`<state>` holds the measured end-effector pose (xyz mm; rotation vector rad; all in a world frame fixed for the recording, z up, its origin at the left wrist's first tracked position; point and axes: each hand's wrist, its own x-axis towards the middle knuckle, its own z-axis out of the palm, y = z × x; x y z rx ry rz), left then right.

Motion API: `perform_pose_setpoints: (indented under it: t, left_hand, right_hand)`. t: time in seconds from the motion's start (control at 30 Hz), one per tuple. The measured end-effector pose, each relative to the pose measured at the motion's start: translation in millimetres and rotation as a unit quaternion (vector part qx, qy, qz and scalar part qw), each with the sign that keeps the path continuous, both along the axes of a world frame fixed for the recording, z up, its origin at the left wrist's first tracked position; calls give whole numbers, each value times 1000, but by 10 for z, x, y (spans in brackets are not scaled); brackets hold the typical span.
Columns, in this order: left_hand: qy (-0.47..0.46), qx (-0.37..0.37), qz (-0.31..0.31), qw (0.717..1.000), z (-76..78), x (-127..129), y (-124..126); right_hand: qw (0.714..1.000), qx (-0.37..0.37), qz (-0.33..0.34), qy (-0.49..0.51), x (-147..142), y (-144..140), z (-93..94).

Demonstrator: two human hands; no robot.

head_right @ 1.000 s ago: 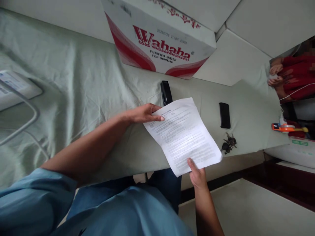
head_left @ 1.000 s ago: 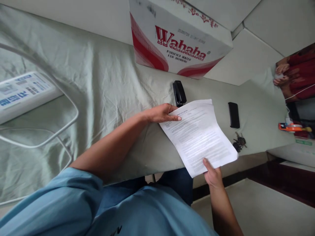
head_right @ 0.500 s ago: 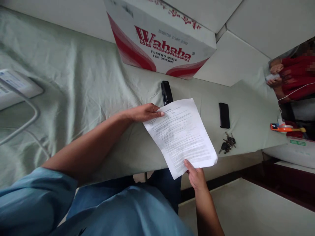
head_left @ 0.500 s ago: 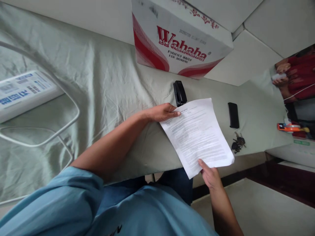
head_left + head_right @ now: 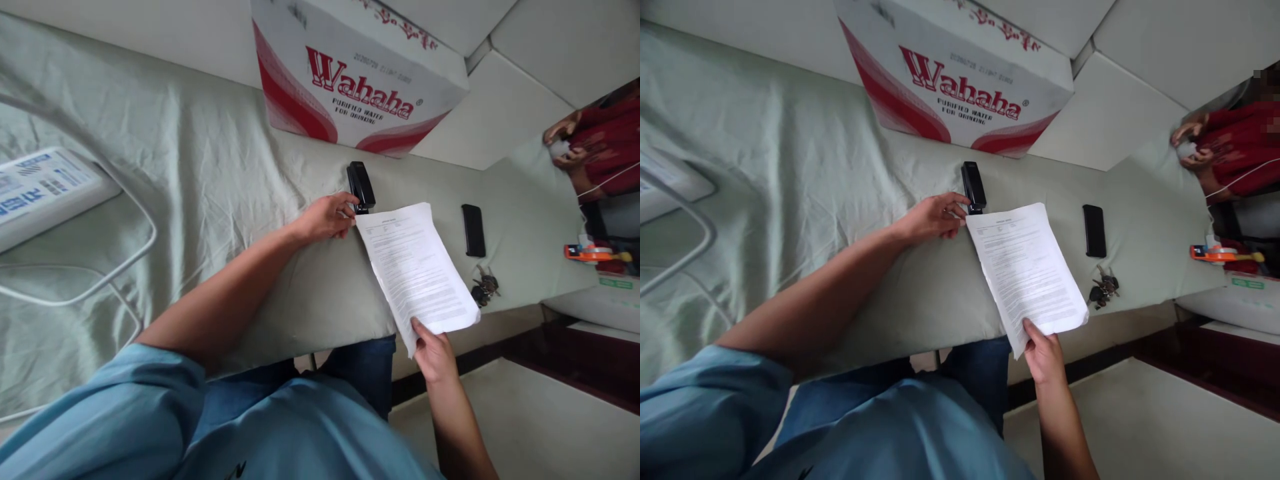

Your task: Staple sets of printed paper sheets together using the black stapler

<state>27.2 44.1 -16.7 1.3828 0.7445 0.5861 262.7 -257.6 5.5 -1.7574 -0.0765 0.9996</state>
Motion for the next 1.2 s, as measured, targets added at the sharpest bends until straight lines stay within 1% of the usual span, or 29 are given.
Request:
perform_pose_setpoints:
  t: [0.07,0.13,0.2,0.27,0.33,0.4,0.47,0.57,0.63,0.9,1.03,1.13,1.2]
  left_hand:
    - [-13,-8,25,1000,-18,18,-5]
    - [-13,-1,46,999,-50,35,-5]
    - [10,41,82,996,-91,43,-1]
    - [49,133,124,982,-126,38,5]
    - [74,255,145,953,-144,21,12]
    - [73,356,125,923,-149,3,19]
    - [73,405,77,908,-149,-5,22]
    - [125,411,12,903,-142,5,10]
    - [168,404,-4,899,-129,16,-6]
    - [227,401,-8,887,-87,17,-39]
    - [241,391,3,888,-72,29,-57]
    - [232,390,7,891,-86,20,-49]
    - [201,397,-2,896,-112,4,-27]
  right_hand:
    - [1000,5,5,-10,-9,51,15]
    - [1000,12,9,-14,-29,96,30]
    - [1000,19,9,-17,-52,132,44]
    - [999,23,10,-22,-73,155,53]
    - [999,24,16,-29,-91,171,53]
    - [999,25,22,-34,-108,187,46]
    - [999,27,25,-35,-126,207,33]
    - [999,30,24,-28,-152,245,11]
    - [999,31,21,-25,-169,269,-3]
    - [999,32,28,-19,-204,314,-43]
    - [999,34,36,-13,-213,329,-43]
    - [999,32,39,7,-222,291,-43]
    - [999,38,20,12,-223,218,-47]
